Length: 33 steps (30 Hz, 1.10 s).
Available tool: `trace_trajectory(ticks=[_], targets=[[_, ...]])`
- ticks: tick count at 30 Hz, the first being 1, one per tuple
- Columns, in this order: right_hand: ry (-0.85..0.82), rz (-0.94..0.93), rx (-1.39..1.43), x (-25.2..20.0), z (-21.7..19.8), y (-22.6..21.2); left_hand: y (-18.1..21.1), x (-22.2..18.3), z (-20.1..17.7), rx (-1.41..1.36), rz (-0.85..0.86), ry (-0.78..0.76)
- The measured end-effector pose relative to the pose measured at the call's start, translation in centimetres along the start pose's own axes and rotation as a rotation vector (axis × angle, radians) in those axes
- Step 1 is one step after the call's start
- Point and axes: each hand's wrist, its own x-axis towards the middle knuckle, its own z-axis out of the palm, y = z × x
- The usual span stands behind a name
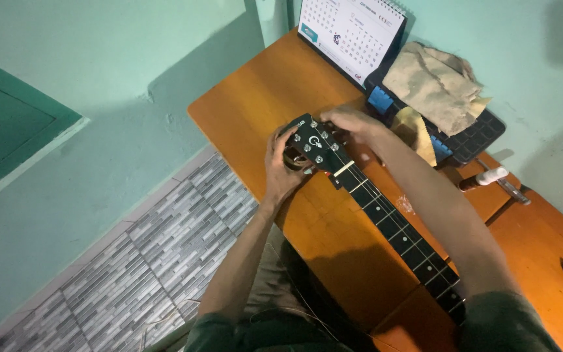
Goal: Cleaning the guitar headstock and tuning the strings by winding and adjusting the tuning pegs.
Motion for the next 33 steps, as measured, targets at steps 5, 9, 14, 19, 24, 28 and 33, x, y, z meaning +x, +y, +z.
trace_trajectory(ticks=[5, 9, 14, 19, 24, 28, 33], targets=[[-0.029, -0.041, -0.04, -4.3, 1.9, -3.2, 0.5, -0.2, -0.3, -0.017, -0.03, -0.058], [-0.083, -0.447, -0.358, -6.8, -0.7, -2.6, 1.1, -1.1, 0.5, 0.292, 0.236, -0.009], [-0.098, -0.707, -0.52, -2.0, -2.4, 0.8, 2.3, -3.5, 0.9, 0.426, 0.369, -0.051], [-0.119, -0.928, -0.442, -0.7, -2.3, 2.5, 6.3, -4.6, 4.0, 0.365, 0.733, 0.012], [-0.088, -0.574, -0.424, -5.4, -0.9, -1.9, 7.4, -8.9, 7.6, 0.351, 0.714, -0.349], [-0.032, -0.422, -0.298, -6.5, 0.1, -2.3, 8.6, -9.2, 7.3, 0.31, 0.659, -0.31], [-0.061, -0.204, 0.06, -1.7, -0.1, 1.7, 9.7, -9.2, 7.2, 0.29, 0.607, -0.281]])
